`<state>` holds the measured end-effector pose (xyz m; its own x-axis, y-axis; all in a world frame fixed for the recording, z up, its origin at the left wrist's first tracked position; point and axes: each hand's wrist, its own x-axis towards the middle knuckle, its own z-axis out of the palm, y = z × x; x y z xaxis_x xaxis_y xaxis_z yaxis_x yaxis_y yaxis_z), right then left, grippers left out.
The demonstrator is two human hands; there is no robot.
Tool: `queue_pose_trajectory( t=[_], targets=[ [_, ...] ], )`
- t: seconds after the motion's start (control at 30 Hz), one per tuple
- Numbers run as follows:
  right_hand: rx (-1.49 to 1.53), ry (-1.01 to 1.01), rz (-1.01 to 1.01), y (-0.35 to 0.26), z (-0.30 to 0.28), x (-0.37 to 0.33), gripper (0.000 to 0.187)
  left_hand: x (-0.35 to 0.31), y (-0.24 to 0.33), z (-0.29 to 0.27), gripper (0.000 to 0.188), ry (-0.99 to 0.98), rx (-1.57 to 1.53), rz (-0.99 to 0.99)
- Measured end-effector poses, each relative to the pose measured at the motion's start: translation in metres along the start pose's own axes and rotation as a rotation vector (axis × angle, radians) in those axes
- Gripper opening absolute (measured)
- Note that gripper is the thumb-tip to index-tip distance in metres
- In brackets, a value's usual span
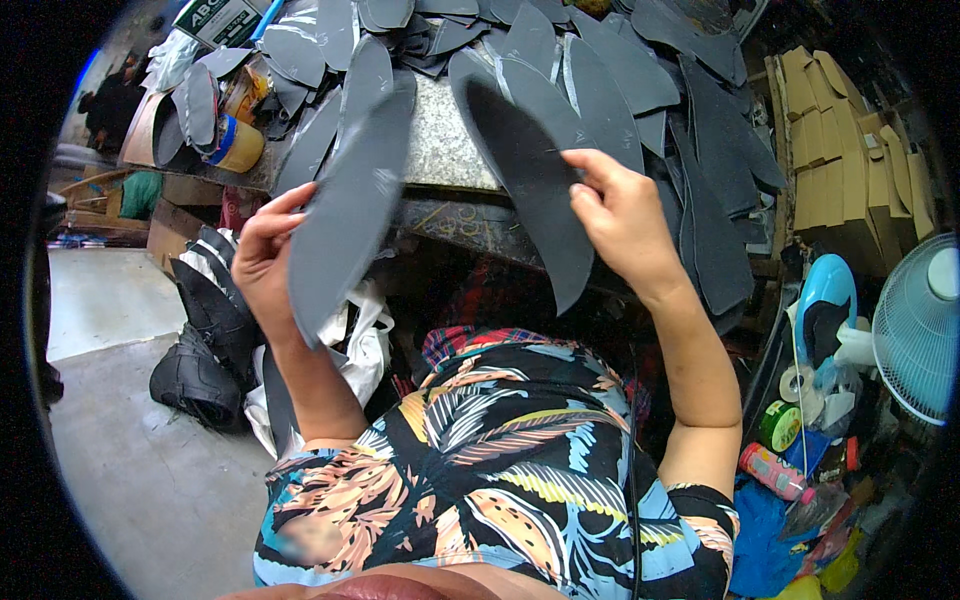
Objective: The person sorts through a pile of black shoe insoles on a table, picking up individual pieces, turning them over, and placing them back. The person then picks up a colorful woven bag, opens it, and places several cardboard pieces inside before closing the bag.
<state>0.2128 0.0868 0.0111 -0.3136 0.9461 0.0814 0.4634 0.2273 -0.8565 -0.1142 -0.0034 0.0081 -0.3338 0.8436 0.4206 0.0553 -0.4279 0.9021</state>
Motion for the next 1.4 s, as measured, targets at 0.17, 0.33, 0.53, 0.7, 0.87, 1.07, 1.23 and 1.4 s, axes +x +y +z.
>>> queue_pose_trajectory(
  t=[0.17, 0.33, 0.53, 0.7, 0.87, 1.07, 1.23, 1.4],
  targets=[
    [0.267, -0.042, 0.218, -0.001, -0.023, 0.002, 0.035, 0.002, 0.001, -0.03, 0.018, 0.118, 0.092, 0.056],
    [0.248, -0.257, 0.139, -0.012, 0.017, 0.025, 0.041, 0.005, -0.024, 0.004, 0.02, 0.023, 0.142, 0.079],
    [0.045, -0.203, -0.045, -0.016, 0.041, 0.031, 0.05, 0.019, -0.037, 0.011, 0.025, -0.196, 0.955, 0.377],
    [-0.121, -0.08, -0.163, -0.016, -0.004, -0.004, 0.041, 0.015, -0.038, 0.001, 0.029, -0.304, 1.125, 0.295],
    [-0.225, 0.179, 0.027, 0.005, -0.069, -0.036, 0.036, 0.018, -0.034, 0.015, 0.031, -0.216, 1.097, 0.343],
    [-0.424, 0.319, 0.111, 0.032, -0.102, -0.068, 0.038, -0.001, -0.018, 0.072, 0.067, -0.596, 1.052, 0.383],
    [-0.546, 0.339, 0.061, 0.037, -0.1, -0.074, 0.038, -0.002, -0.025, 0.091, 0.071, -0.8, 1.127, 0.338],
    [-0.455, 0.338, 0.037, 0.023, -0.089, -0.065, 0.035, 0.012, -0.043, 0.083, 0.045, -0.607, 1.179, 0.378]
  ],
)
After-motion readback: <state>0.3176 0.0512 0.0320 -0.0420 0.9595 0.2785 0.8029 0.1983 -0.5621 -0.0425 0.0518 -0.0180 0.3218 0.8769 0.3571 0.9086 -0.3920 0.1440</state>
